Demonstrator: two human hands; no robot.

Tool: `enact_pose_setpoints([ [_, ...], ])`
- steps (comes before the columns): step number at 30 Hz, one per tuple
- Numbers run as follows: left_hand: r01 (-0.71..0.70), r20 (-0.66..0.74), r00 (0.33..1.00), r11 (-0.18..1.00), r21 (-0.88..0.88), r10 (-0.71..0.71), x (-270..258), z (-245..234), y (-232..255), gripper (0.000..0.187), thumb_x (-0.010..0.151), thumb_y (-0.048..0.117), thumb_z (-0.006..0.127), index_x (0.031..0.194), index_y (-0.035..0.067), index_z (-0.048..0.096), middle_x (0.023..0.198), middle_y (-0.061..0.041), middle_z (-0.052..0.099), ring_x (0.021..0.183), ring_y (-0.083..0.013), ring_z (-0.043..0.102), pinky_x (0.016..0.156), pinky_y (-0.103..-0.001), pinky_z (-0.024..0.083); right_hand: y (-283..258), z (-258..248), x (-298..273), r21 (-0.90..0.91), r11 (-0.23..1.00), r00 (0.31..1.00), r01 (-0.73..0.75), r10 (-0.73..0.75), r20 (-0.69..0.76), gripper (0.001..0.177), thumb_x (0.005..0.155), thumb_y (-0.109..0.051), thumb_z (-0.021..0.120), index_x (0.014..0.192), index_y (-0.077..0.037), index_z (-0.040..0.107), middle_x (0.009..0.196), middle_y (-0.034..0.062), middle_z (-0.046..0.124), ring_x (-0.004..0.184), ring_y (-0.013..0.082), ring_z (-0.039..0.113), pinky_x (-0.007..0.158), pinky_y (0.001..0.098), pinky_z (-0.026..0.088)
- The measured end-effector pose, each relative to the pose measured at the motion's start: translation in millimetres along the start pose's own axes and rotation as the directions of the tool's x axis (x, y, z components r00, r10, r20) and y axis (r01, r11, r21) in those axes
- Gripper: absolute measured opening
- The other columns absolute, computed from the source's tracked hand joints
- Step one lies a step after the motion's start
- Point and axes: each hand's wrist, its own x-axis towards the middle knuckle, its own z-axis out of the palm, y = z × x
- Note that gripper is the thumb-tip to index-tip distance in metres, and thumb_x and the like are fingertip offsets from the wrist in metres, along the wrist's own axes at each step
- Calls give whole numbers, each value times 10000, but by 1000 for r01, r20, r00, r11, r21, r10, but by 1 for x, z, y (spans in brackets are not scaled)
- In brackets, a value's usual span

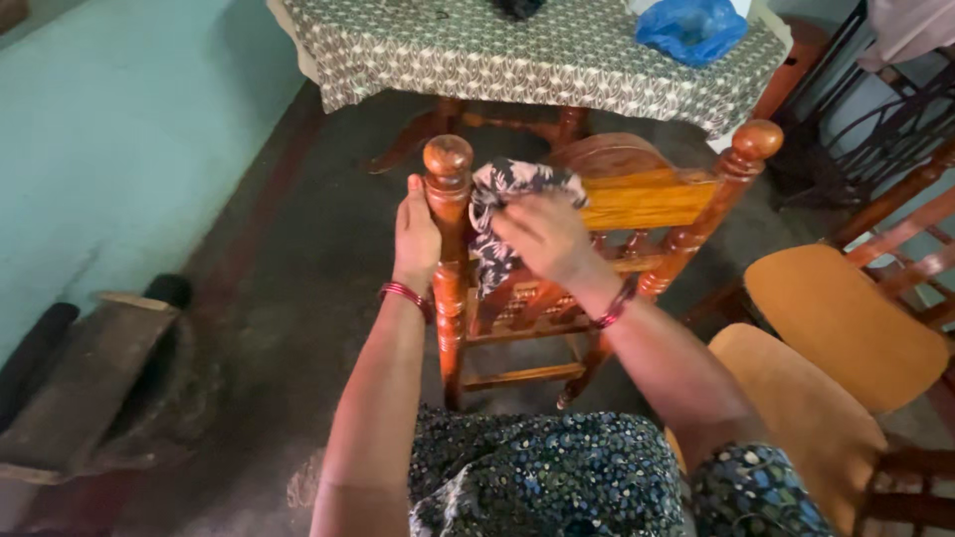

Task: The person wipes the seat and backrest of a wooden chair using a patterned cloth. They clean the seat surface, the backrest slats, and the vertical spindles, moving around the chair to reach different areas.

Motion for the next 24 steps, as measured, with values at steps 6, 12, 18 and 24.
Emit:
enact_pose_setpoints([
  [6,67,-134,988,996,-53,-73,6,-4,-21,513,1148,422,430,1146,-30,674,1040,-44,657,926,-121,565,825,-291,482,11,-9,97,378,855,822,-355,478,-310,172,1026,-221,730,1095,-67,699,990,91,683,887,299,706,757,404,558],
  [12,-28,-58,997,937,349,51,12,-24,-44,423,1084,263,397,1226,-27,671,1142,-108,670,1008,-159,597,890,-307,497,-39,27,128,156,931,932,-330,347,-104,135,919,-262,794,997,-161,750,1087,61,620,960,326,649,790,449,554],
  [18,84,-20,996,983,-166,-89,8,-18,-36,387,1067,195,436,1377,-1,560,1333,-115,639,1192,-187,622,1020,-345,521,-47,22,85,41,995,963,-94,101,-249,204,854,-164,741,1056,-143,752,1438,151,500,1203,444,545,972,490,539],
  [24,-36,-57,998,998,-47,34,9,-16,-46,389,1094,220,406,1372,-1,562,1326,-105,644,1190,-164,620,1009,-312,524,-48,26,89,40,986,980,-164,168,-106,175,922,-190,741,1089,-151,775,1472,211,487,987,401,641,827,468,574],
])
